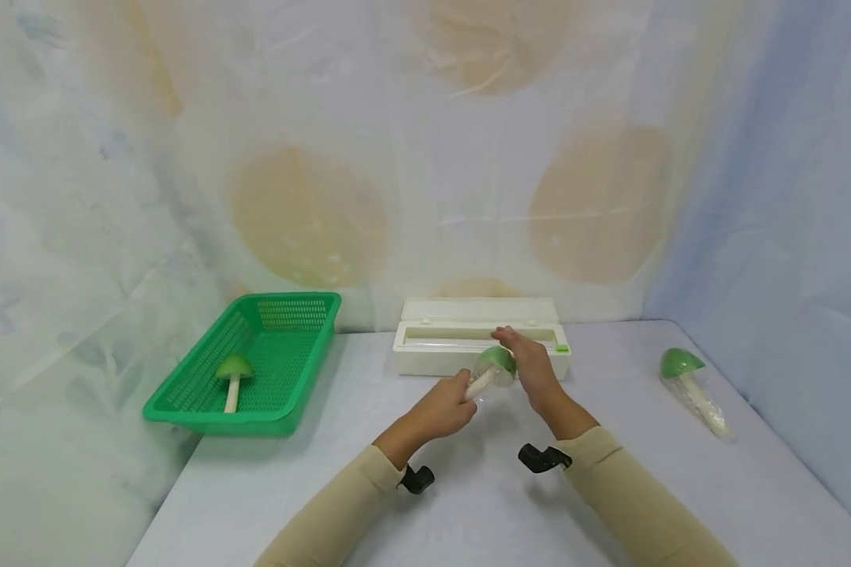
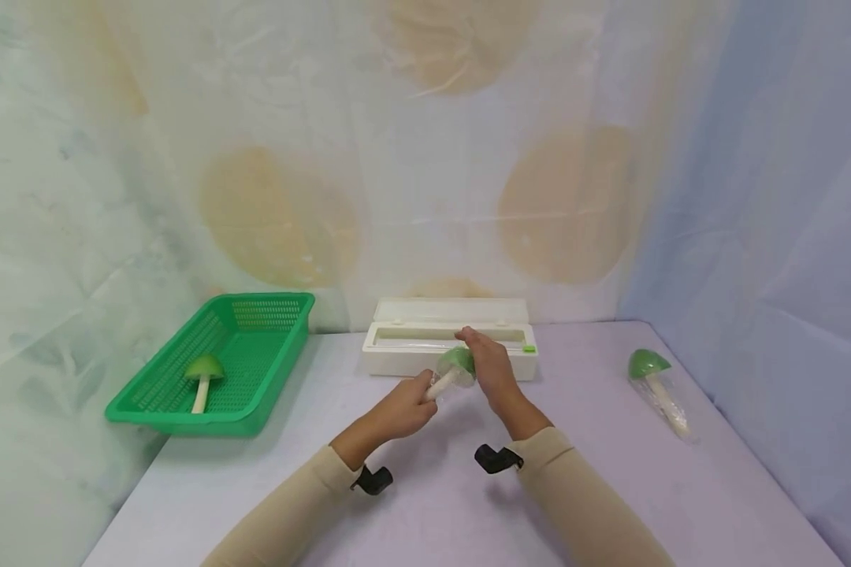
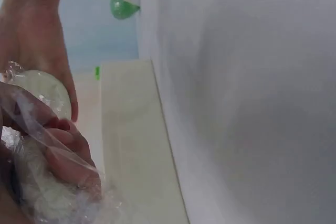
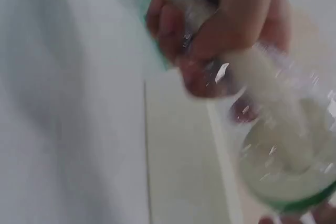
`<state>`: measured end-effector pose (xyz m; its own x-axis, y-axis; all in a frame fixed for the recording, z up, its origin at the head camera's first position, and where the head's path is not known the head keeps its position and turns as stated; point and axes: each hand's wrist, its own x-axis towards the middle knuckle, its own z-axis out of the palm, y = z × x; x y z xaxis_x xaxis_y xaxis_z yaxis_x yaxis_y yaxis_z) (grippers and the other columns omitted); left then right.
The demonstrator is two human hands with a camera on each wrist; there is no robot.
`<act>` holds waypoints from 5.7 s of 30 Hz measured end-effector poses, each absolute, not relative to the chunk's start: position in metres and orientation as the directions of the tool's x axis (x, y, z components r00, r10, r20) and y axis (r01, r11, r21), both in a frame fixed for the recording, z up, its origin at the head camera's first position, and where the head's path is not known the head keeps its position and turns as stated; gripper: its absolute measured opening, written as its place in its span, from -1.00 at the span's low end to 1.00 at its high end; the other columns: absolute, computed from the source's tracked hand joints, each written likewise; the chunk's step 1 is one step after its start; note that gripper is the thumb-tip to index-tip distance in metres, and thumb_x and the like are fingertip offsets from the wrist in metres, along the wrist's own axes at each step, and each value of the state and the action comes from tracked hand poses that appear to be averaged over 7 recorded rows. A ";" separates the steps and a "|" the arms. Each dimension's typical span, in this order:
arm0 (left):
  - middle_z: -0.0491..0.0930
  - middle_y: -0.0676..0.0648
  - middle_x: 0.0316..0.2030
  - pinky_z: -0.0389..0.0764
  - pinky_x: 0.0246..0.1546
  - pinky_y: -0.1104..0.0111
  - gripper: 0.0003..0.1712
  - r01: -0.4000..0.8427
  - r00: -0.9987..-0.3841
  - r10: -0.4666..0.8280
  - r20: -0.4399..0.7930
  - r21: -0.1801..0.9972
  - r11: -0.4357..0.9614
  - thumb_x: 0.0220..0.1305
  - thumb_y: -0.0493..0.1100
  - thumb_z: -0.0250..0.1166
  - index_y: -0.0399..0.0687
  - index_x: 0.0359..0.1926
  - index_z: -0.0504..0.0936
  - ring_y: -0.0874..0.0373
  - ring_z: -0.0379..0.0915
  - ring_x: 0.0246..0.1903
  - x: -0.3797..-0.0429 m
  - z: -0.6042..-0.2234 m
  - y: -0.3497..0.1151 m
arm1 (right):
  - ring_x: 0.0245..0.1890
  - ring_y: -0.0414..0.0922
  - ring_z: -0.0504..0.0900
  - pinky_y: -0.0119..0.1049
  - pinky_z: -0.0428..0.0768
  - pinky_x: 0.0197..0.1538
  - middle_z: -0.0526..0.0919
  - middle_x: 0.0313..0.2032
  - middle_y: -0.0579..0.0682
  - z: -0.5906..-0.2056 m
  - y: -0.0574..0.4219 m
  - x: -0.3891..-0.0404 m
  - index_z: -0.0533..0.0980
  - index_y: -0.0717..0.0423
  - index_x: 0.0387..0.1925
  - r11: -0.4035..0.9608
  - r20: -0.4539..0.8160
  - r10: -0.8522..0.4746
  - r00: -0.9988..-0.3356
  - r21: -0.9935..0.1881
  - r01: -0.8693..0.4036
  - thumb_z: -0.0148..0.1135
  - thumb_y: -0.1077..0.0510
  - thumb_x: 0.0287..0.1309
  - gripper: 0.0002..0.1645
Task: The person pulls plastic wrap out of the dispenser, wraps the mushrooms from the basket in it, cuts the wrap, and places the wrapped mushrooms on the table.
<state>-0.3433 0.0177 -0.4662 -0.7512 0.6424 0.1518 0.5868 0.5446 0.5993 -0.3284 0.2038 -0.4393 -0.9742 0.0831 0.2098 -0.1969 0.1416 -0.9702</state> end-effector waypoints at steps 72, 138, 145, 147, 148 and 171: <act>0.42 0.06 -0.56 0.34 -0.61 0.36 -0.78 0.496 -0.758 0.646 0.090 0.722 0.482 0.15 -0.24 0.13 -0.08 -0.14 0.47 0.21 0.29 -0.61 -0.342 -0.494 0.010 | 0.00 -0.05 0.61 -0.35 0.59 -0.10 0.63 -0.04 0.30 -0.458 0.193 -0.332 0.56 0.51 -0.12 -0.112 0.477 -0.075 -0.876 -0.877 -0.468 0.09 0.18 0.37 -0.62; 0.61 0.08 -0.27 0.60 -0.33 0.37 -0.75 0.379 -0.851 0.468 0.240 0.896 0.230 0.13 -0.21 0.46 -0.12 -0.17 0.64 0.23 0.56 -0.27 -0.335 -0.493 0.017 | 0.02 -0.04 0.57 -0.16 0.55 0.07 0.52 0.03 -0.02 -0.481 0.227 -0.302 0.15 0.09 0.34 -0.416 0.208 0.026 -0.978 -0.887 -0.200 -0.08 0.09 0.50 -0.52; 0.61 0.14 -0.35 0.57 -0.35 0.38 -0.71 0.427 -0.833 0.492 0.254 0.860 0.279 0.06 -0.09 0.52 -0.03 -0.23 0.64 0.27 0.54 -0.32 -0.335 -0.501 0.020 | -0.17 -0.08 0.67 -0.17 0.65 -0.14 0.52 0.00 0.02 -0.479 0.213 -0.302 0.15 0.10 0.37 -0.375 0.134 0.113 -0.984 -0.912 -0.168 0.13 0.03 0.40 -0.36; 0.62 0.12 -0.34 0.57 -0.37 0.38 -0.70 0.445 -0.826 0.505 0.253 0.842 0.305 0.04 -0.06 0.53 -0.02 -0.23 0.65 0.29 0.53 -0.33 -0.335 -0.501 0.019 | -0.22 -0.10 0.67 -0.19 0.65 -0.18 0.54 -0.05 -0.01 -0.477 0.211 -0.302 0.17 0.10 0.34 -0.377 0.099 0.131 -0.986 -0.915 -0.142 0.11 0.02 0.41 -0.40; 0.62 0.11 -0.32 0.56 -0.37 0.38 -0.68 0.458 -0.819 0.514 0.256 0.830 0.317 0.04 -0.04 0.53 -0.02 -0.23 0.65 0.29 0.53 -0.33 -0.336 -0.501 0.017 | -0.25 -0.11 0.67 -0.21 0.65 -0.20 0.54 -0.07 -0.03 -0.476 0.211 -0.302 0.17 0.10 0.34 -0.374 0.086 0.137 -0.987 -0.918 -0.132 0.10 0.02 0.42 -0.41; 0.61 -0.06 -0.26 0.56 -0.24 0.17 -0.69 0.251 -0.963 0.067 0.261 0.780 0.573 0.32 -0.01 0.28 -0.14 -0.07 0.59 0.04 0.53 -0.21 -0.421 -0.483 -0.084 | -0.20 -0.21 0.60 -0.31 0.61 -0.21 0.49 -0.05 -0.12 -0.472 0.291 -0.294 0.24 -0.09 0.21 -0.165 0.136 0.025 -0.990 -0.977 -0.139 -0.01 -0.10 0.45 -0.59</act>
<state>-0.4207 -0.0844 -0.4835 -0.9631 0.0674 0.2607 0.2513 0.5729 0.7802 -0.2941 0.2908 -0.4722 -0.9903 0.0248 0.1365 -0.1387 -0.1648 -0.9765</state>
